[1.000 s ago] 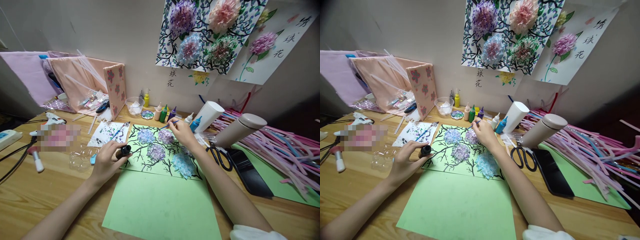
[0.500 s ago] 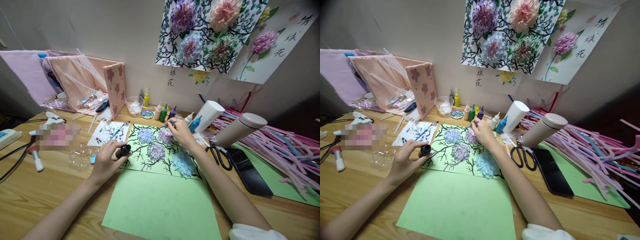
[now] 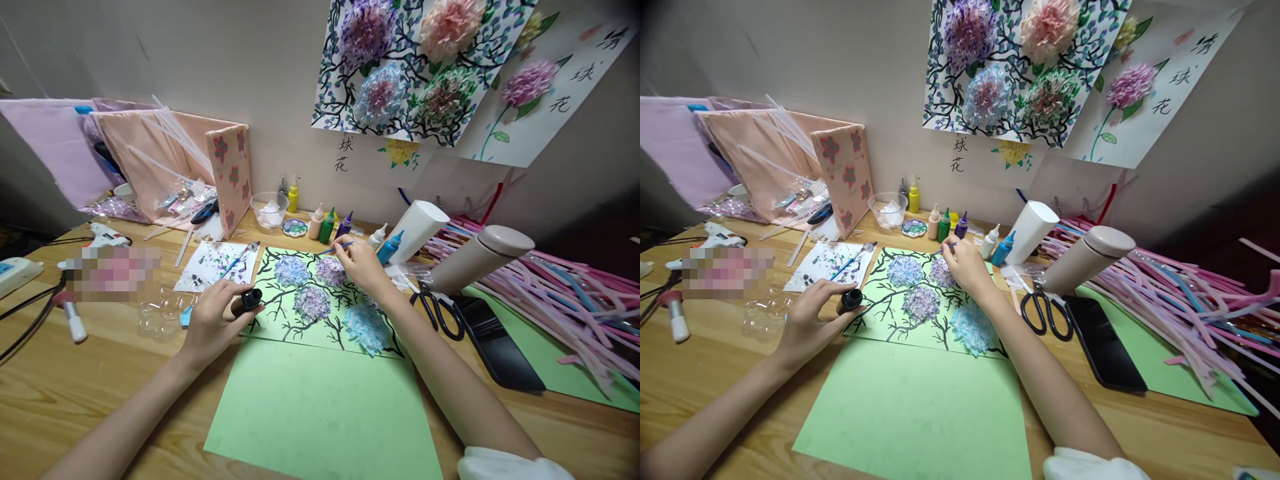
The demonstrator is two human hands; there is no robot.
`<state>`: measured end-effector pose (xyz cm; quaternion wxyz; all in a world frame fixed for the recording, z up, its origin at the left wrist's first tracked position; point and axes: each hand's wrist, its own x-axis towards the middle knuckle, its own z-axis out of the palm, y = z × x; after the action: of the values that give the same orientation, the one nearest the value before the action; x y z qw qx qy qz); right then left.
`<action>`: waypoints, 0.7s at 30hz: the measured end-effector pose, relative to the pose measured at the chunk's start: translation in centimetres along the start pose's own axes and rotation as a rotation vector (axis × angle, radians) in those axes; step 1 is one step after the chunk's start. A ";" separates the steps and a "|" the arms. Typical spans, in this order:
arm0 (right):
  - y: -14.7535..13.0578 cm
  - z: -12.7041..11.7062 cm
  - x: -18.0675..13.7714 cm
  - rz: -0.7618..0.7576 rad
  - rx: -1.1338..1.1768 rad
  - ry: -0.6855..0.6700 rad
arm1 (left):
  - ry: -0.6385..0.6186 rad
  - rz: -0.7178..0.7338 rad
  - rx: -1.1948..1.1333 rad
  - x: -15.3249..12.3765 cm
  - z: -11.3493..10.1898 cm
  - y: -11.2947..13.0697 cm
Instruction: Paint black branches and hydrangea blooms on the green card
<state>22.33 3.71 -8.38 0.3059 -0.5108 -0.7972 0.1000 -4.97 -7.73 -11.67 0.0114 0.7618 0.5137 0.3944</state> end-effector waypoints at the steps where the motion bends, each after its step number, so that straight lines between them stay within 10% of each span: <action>1: 0.0 0.0 0.0 -0.002 -0.003 -0.004 | -0.002 -0.001 -0.002 0.0 0.0 0.0; 21: -1.1 -0.8 -0.2 -0.022 0.070 -0.003 | 0.010 0.010 0.014 0.0 -0.2 0.2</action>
<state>22.04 2.85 -7.30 0.3236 -0.4908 -0.7992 0.1252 -4.95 -7.84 -11.44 0.0014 0.7626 0.5126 0.3946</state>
